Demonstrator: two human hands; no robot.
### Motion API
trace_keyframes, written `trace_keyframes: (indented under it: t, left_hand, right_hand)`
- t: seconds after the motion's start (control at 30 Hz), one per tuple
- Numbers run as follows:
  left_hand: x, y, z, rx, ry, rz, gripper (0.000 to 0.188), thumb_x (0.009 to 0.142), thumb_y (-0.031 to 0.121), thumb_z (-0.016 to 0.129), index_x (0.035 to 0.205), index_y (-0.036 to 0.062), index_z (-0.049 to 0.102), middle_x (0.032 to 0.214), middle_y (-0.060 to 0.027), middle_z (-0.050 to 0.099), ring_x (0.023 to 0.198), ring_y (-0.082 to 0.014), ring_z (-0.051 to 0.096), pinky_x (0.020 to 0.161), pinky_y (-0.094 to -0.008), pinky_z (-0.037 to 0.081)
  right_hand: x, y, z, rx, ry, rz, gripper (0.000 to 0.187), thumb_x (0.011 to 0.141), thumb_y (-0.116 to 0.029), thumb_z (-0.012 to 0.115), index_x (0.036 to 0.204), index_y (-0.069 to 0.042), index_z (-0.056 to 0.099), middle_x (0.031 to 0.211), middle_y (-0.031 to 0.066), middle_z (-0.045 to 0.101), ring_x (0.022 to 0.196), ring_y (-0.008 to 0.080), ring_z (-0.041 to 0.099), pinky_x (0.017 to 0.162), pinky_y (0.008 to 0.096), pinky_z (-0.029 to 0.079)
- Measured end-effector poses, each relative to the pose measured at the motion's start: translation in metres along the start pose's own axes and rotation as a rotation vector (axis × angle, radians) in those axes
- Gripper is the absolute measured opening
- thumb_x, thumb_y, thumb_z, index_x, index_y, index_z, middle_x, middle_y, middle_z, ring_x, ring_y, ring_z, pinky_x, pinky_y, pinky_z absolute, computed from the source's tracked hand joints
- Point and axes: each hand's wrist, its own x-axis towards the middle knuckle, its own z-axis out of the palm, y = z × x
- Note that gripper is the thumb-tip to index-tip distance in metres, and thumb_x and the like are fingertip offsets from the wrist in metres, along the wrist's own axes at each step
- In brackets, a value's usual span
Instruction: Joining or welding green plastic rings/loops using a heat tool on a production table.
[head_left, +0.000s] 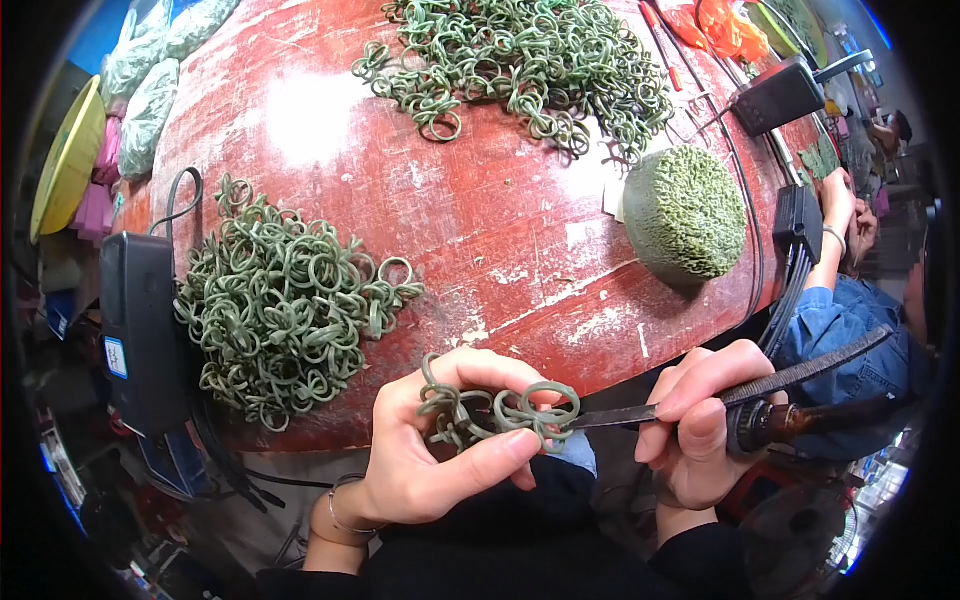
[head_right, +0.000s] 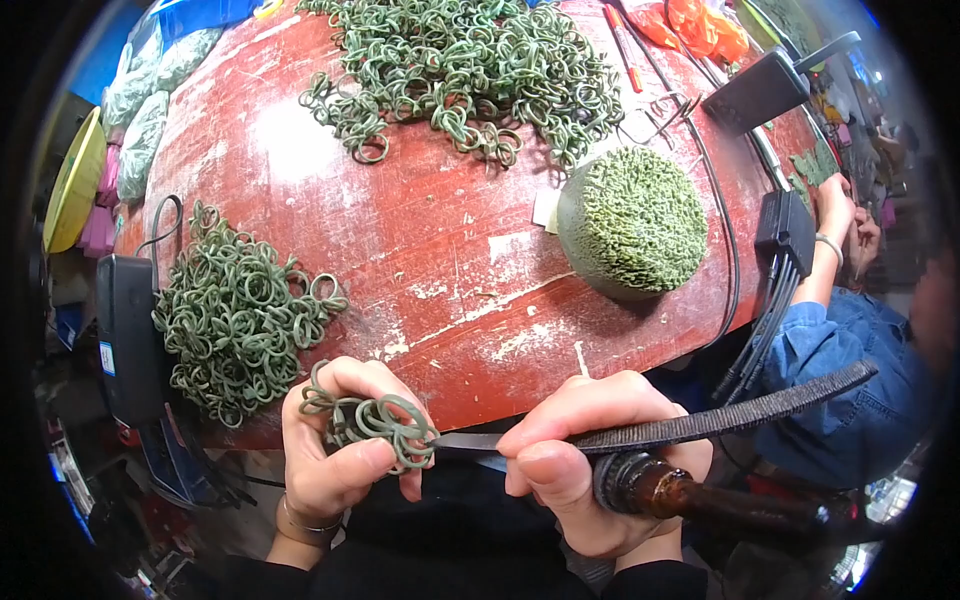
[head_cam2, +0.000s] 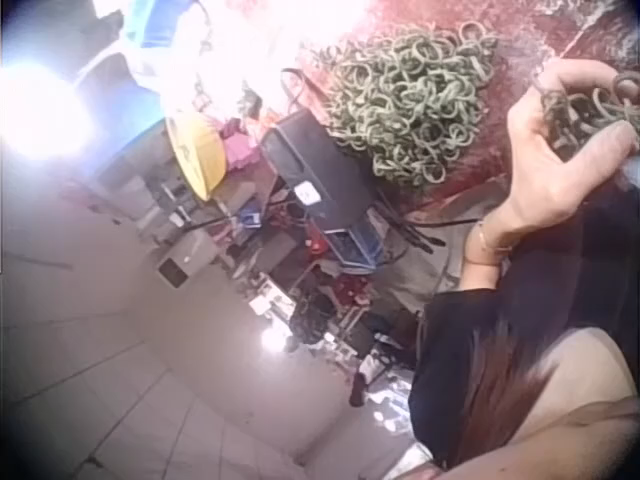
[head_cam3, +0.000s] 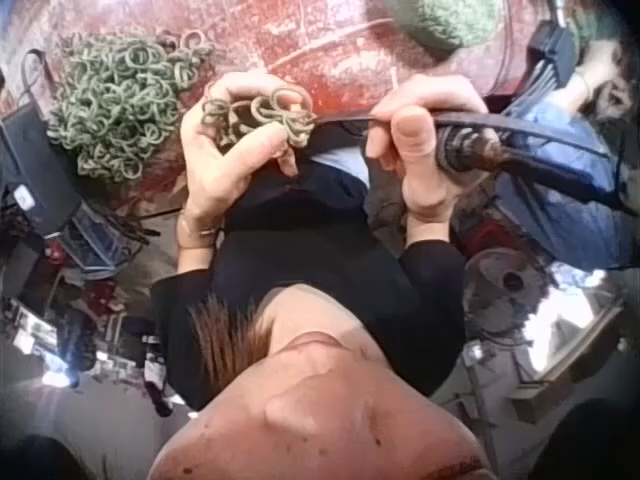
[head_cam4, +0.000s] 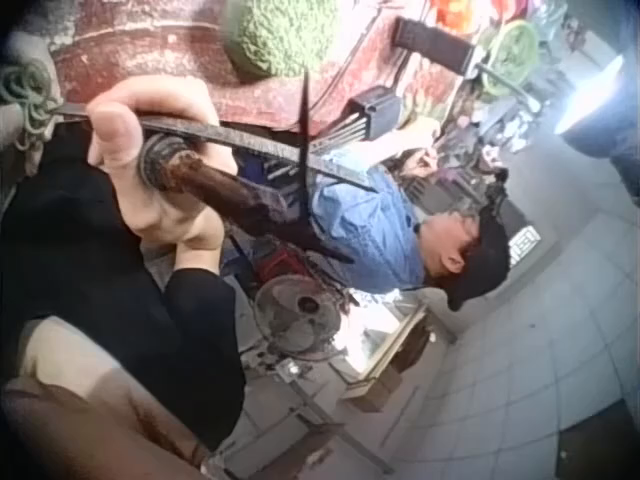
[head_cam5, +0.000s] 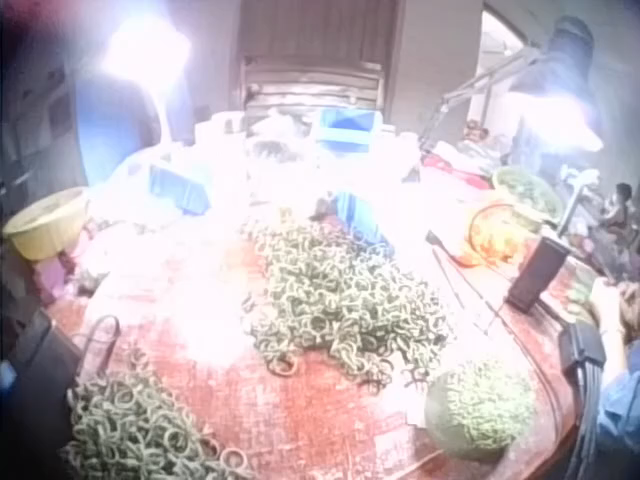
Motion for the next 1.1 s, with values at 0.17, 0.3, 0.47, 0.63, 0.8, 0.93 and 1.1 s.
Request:
trace_keyframes:
  t: [0.17,0.3,0.47,0.63,0.8,0.93,1.1]
  left_hand:
    - [-0.001,0.003,0.003,-0.064,0.026,-0.088,0.026,0.073,0.009,0.057,0.089,-0.0103,0.049,0.077,-0.018,0.053,0.059,-0.0207,0.057,0.04,-0.0282,0.05]
    - [0.0,0.003,0.001,-0.039,0.03,-0.088,0.029,0.073,0.011,0.057,0.089,-0.0118,0.052,0.076,-0.0171,0.054,0.057,-0.0197,0.057,0.039,-0.027,0.049]
    - [0.001,0.004,0.001,-0.066,-0.01,-0.144,0.035,0.072,0.017,0.058,0.089,-0.0127,0.055,0.069,-0.017,0.056,0.051,-0.0176,0.056,0.036,-0.024,0.044]
    - [0.003,0.004,0.001,-0.08,-0.02,-0.214,0.038,0.071,0.018,0.059,0.091,-0.014,0.055,0.068,-0.0167,0.057,0.049,-0.0171,0.055,0.035,-0.0241,0.043]
    - [0.004,0.003,0.002,-0.094,-0.014,-0.22,0.04,0.071,0.018,0.059,0.093,-0.0153,0.054,0.067,-0.0165,0.057,0.049,-0.0171,0.055,0.035,-0.024,0.043]
    - [0.004,0.0,0.001,-0.088,-0.007,-0.203,0.04,0.072,0.019,0.058,0.093,-0.0157,0.054,0.067,-0.016,0.056,0.049,-0.0168,0.054,0.036,-0.0239,0.044]
    - [0.004,0.002,0.003,-0.047,-0.006,-0.192,0.04,0.072,0.018,0.058,0.093,-0.0154,0.054,0.067,-0.0153,0.056,0.05,-0.0161,0.054,0.036,-0.0237,0.044]
  right_hand:
    - [-0.001,0.002,0.002,-0.006,-0.015,-0.049,0.028,0.074,-0.027,0.067,0.071,-0.001,0.057,0.058,0.0084,0.057,0.05,0.0112,0.054,0.046,0.0209,0.041]
    - [0.001,0.005,0.004,-0.004,-0.026,-0.043,0.027,0.074,-0.025,0.067,0.072,0.0,0.057,0.058,0.0088,0.057,0.049,0.0111,0.054,0.045,0.0209,0.04]
    - [0.0,0.007,0.003,0.066,-0.012,0.005,0.027,0.074,-0.024,0.067,0.071,0.0,0.056,0.058,0.01,0.056,0.049,0.0112,0.054,0.043,0.0204,0.04]
    - [-0.003,0.011,0.003,0.06,0.012,-0.038,0.028,0.074,-0.024,0.067,0.073,0.0,0.055,0.058,0.0103,0.056,0.048,0.0113,0.053,0.042,0.0202,0.04]
    - [-0.006,0.011,0.001,0.041,0.052,-0.076,0.031,0.075,-0.026,0.067,0.076,0.0,0.052,0.057,0.0096,0.055,0.047,0.0117,0.051,0.043,0.0209,0.04]
    - [-0.008,0.013,-0.002,0.083,0.032,-0.146,0.028,0.077,-0.025,0.065,0.079,-0.001,0.051,0.058,0.0095,0.055,0.049,0.0126,0.052,0.047,0.0225,0.042]
    - [-0.006,0.015,-0.004,-0.003,-0.09,-0.185,0.021,0.079,-0.02,0.062,0.079,-0.001,0.051,0.058,0.0096,0.056,0.051,0.0136,0.053,0.051,0.0242,0.044]
